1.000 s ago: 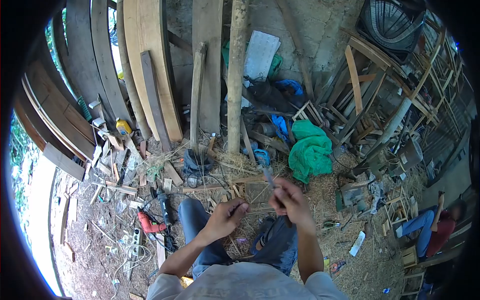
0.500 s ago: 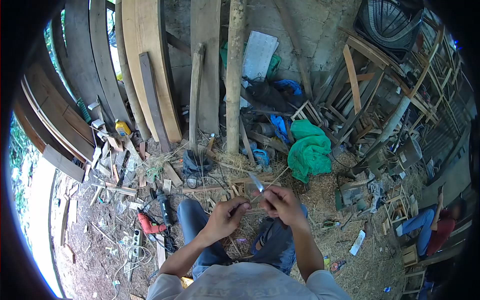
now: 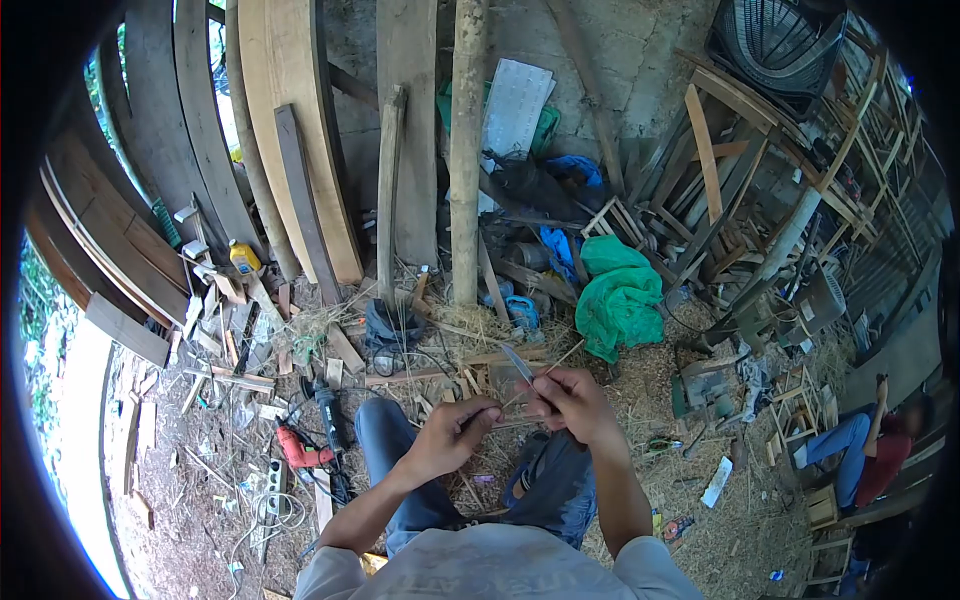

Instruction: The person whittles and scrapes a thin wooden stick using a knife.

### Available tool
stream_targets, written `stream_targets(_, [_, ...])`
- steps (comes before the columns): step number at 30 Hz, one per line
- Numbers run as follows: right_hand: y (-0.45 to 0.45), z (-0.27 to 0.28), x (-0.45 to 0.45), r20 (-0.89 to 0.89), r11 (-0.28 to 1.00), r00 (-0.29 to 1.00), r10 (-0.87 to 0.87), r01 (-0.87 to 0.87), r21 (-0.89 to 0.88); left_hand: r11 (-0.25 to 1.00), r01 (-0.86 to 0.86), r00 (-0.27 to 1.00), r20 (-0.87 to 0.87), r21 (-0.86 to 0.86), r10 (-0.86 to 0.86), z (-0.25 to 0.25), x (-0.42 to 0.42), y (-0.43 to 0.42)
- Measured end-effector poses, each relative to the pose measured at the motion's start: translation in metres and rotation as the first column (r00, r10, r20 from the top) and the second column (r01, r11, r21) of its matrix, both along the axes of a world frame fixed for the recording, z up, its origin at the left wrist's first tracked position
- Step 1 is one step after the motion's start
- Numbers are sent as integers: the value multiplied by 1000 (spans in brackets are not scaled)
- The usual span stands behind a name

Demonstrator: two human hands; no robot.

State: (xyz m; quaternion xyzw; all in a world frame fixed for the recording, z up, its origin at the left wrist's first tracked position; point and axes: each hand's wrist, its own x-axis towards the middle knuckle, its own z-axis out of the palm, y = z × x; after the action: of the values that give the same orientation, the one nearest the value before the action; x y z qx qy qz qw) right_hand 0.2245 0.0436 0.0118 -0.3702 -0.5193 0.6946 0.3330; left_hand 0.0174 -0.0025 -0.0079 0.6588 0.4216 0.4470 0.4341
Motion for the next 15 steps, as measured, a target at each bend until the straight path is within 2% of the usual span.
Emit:
stream_targets(1, [2,1,2,39,1000,999,-30,29,11,1000,7,999,-36,7,-6,2,-2,0])
stream_targets(5, [4,7,7,17,998,998,-64,63,30,1000,20,1000,-19,-24,-20,2,-4,-2])
stream_targets(7, [6,10,8,50,997,996,-68,67,37,992,56,995,-81,-117,-66,9,-6,-2])
stream_targets(10, [8,12,12,67,994,993,-100,97,45,981,94,992,-62,-171,-106,15,-8,0])
stream_targets(15, [9,16,17,67,989,989,-133,129,67,992,85,996,-20,-97,-87,9,-6,0])
